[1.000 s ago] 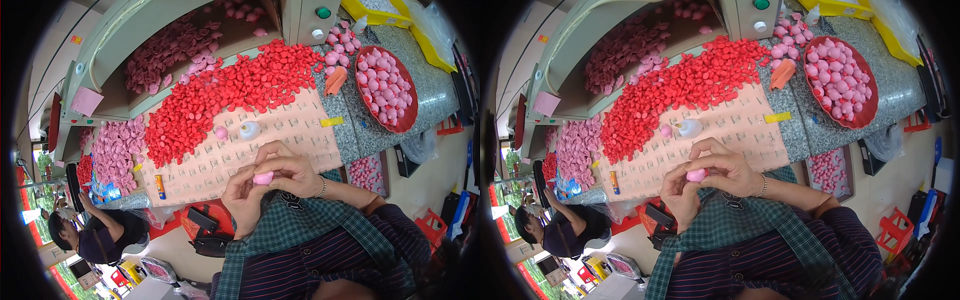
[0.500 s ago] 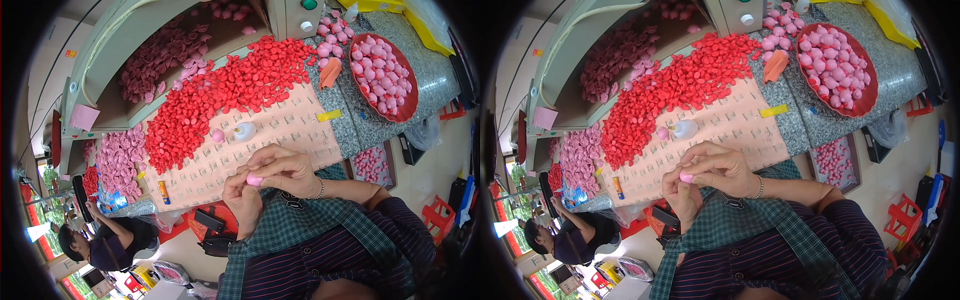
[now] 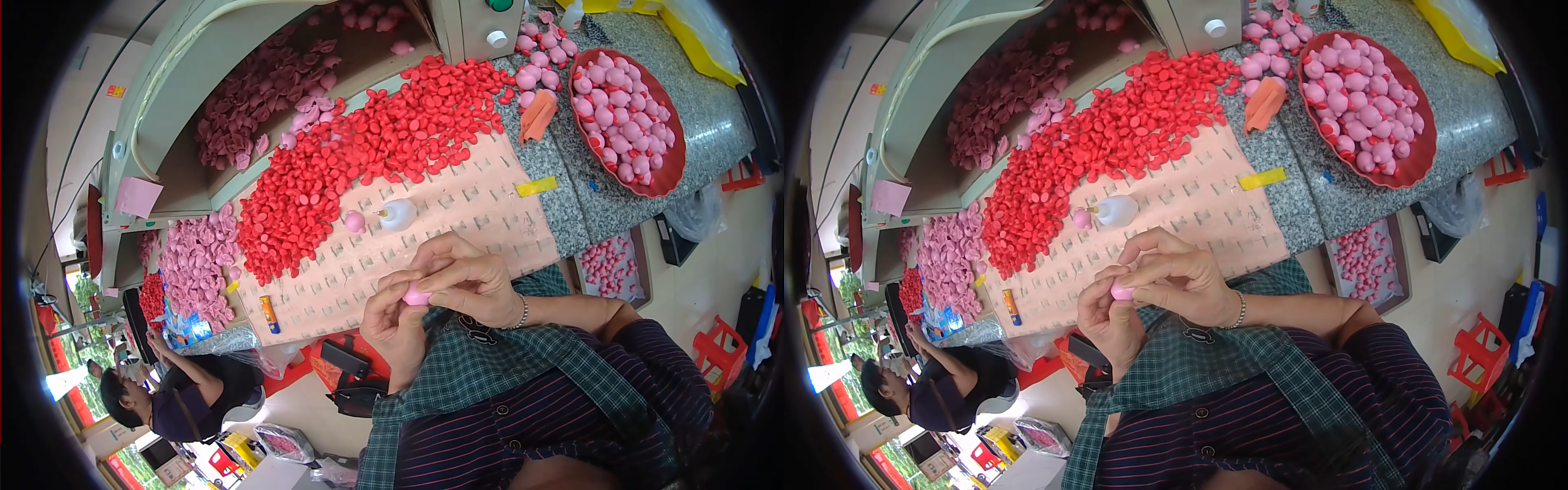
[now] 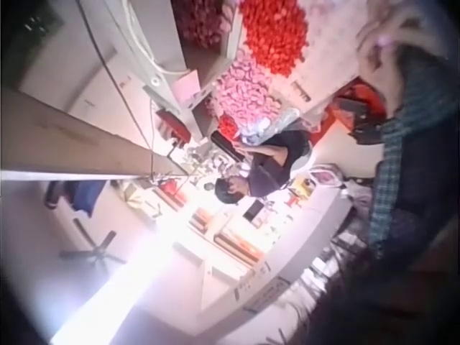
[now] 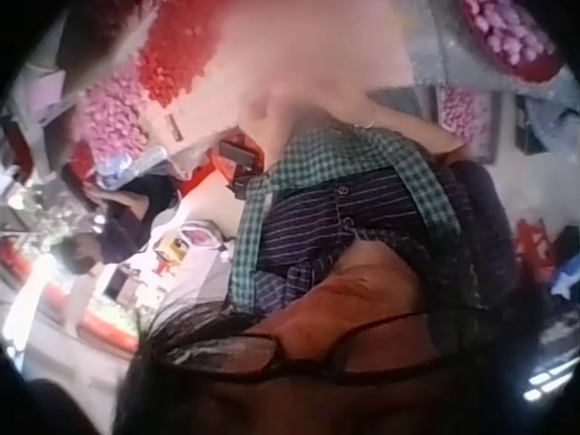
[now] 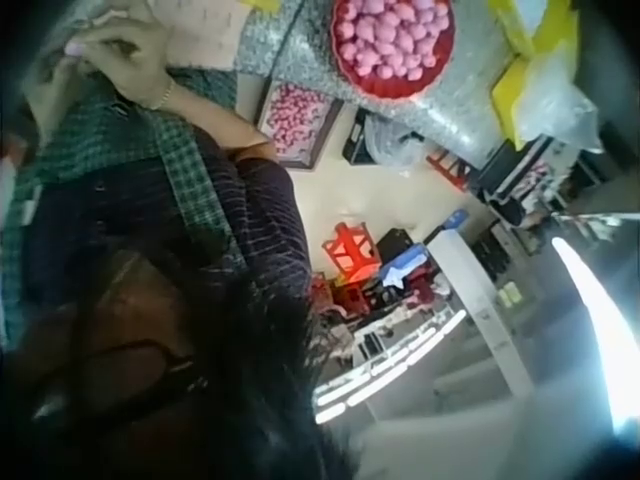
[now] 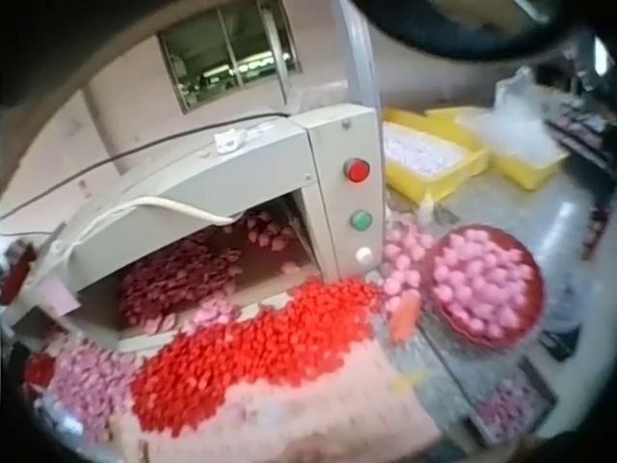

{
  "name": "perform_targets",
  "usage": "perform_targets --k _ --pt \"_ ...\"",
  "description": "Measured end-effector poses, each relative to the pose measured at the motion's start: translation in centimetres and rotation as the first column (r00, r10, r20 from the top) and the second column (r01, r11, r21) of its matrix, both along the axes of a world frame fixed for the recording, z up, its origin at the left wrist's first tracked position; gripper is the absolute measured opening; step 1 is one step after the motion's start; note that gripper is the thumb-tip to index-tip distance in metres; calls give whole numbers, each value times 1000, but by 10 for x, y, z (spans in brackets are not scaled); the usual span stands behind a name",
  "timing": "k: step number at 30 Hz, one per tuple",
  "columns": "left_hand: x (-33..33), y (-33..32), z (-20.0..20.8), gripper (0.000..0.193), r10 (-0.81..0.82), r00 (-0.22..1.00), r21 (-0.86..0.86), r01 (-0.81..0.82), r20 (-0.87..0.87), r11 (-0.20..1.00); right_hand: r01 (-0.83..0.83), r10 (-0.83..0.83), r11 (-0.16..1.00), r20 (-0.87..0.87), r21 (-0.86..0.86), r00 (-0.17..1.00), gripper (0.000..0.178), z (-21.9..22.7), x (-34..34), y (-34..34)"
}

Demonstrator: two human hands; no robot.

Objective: Manually joining two halves of small pink plastic toy components together at a factory workstation.

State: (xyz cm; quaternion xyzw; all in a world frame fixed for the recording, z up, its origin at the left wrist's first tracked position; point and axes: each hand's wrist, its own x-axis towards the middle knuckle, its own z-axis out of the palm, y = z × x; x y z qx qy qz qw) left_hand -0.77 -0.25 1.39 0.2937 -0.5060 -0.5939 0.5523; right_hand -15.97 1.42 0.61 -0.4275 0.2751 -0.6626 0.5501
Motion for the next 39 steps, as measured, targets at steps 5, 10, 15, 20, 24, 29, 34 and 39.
perform_targets --k 5,10,15,20,24,29,34,39 --pt "1 -3 3 28 -43 990 -91 56 138 994 11 -10 1000 -16 7 1000 17 -3 1 2" --pt "-1 0 -2 24 -13 988 -148 36 152 988 34 -35 997 9 72 999 18 1 7 -1" --pt "0 0 0 27 38 989 366 17 -143 931 -115 106 974 56 195 993 19 3 -6 -14" --pt "1 -5 12 32 -42 942 563 235 -334 792 -104 85 993 -268 -55 960 28 0 -17 -27" --pt "-1 -3 18 32 24 961 619 159 -276 769 -162 120 981 -318 -110 940 29 6 -19 -31" --pt "0 -3 16 32 -30 968 615 182 -250 768 -186 41 951 -496 -247 868 27 1 -22 -34" --pt "6 -1 5 32 -5 987 606 104 -163 789 -141 72 982 -437 -128 897 26 -3 -14 -21" --pt "3 1 8 20 141 962 170 -183 234 968 -195 184 958 68 210 980 29 -6 -9 -13"
